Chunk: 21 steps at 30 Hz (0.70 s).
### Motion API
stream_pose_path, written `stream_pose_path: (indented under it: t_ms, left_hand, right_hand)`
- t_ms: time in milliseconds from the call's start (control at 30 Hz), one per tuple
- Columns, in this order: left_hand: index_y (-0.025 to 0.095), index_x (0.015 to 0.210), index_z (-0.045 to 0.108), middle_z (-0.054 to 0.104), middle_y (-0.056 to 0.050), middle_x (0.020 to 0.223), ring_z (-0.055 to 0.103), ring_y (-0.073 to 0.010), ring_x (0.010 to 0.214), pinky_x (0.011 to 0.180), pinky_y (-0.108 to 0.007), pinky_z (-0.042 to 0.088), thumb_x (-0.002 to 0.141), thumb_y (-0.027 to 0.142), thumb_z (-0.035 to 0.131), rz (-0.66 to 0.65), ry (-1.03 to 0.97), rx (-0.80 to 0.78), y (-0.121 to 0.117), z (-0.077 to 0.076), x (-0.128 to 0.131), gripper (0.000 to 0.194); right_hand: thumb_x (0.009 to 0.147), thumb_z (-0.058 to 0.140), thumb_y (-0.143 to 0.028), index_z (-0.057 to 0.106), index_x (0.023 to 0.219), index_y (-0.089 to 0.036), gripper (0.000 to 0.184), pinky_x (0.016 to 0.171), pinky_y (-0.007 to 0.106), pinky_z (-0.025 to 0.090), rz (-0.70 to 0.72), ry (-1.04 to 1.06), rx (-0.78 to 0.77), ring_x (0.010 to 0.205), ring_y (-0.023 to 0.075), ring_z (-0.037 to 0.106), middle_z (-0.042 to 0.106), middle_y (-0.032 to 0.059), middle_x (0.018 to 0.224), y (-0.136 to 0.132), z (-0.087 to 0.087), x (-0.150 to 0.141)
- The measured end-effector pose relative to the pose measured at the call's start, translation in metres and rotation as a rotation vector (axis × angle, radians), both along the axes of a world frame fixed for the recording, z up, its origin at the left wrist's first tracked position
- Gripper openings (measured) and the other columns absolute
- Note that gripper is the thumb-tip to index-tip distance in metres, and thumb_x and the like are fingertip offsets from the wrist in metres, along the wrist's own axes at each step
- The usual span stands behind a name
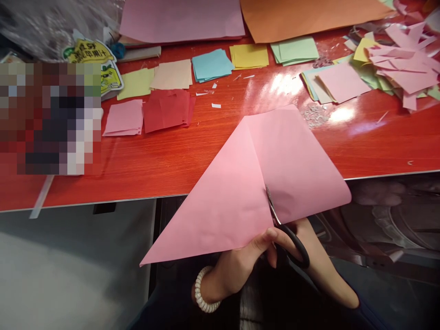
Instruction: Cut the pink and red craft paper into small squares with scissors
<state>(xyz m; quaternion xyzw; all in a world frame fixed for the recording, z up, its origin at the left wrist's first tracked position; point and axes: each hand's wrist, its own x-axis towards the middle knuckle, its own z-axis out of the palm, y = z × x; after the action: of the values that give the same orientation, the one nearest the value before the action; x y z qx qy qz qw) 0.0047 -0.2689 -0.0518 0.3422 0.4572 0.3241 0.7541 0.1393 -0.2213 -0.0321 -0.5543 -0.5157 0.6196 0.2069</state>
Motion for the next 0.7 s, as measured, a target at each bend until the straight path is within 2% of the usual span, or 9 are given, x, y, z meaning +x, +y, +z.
stream_pose_path:
  t_ms: [233, 433, 567, 700]
  left_hand:
    - [0.017, 0.061, 0.057, 0.053, 0.0, 0.06, 0.044, -0.0104, 0.056, 0.066, -0.027, 0.039, 0.09, 0.052, 0.035, -0.018, -0.01, 0.022, 0.0, 0.001, 0.0, 0.051]
    - [0.017, 0.062, 0.057, 0.049, 0.001, 0.057, 0.028, -0.0073, 0.046, 0.05, -0.025, 0.027, 0.09, 0.052, 0.035, 0.039, -0.068, 0.028, -0.001, 0.001, 0.006, 0.05]
    - [0.018, 0.065, 0.06, 0.044, 0.002, 0.052, 0.025, -0.008, 0.044, 0.047, -0.026, 0.025, 0.089, 0.056, 0.034, 0.054, -0.074, 0.024, -0.005, -0.004, 0.008, 0.051]
    - [0.018, 0.065, 0.063, 0.041, 0.001, 0.052, 0.024, -0.0082, 0.044, 0.048, -0.027, 0.025, 0.089, 0.055, 0.033, 0.046, -0.032, 0.03, -0.006, -0.007, 0.008, 0.054]
  right_hand:
    - [0.068, 0.067, -0.052, 0.067, 0.071, -0.02, 0.032, 0.049, 0.031, 0.049, 0.005, -0.034, 0.028, 0.061, 0.0251, 0.061, 0.064, 0.0055, 0.062, -0.002, -0.006, 0.003]
    - [0.067, 0.066, -0.056, 0.064, 0.069, -0.017, 0.039, 0.047, 0.031, 0.045, 0.01, -0.051, 0.016, 0.047, 0.0179, 0.048, 0.05, 0.0006, 0.048, -0.004, -0.009, 0.006]
    - [0.065, 0.066, -0.06, 0.055, 0.055, -0.019, 0.043, 0.044, 0.028, 0.041, 0.01, -0.082, 0.007, 0.044, 0.0153, 0.043, 0.043, -0.0006, 0.045, -0.006, -0.01, 0.007]
    - [0.064, 0.066, -0.062, 0.053, 0.056, -0.019, 0.045, 0.043, 0.026, 0.04, -0.02, -0.046, 0.025, 0.045, 0.0145, 0.045, 0.044, -0.0008, 0.046, -0.007, -0.012, 0.007]
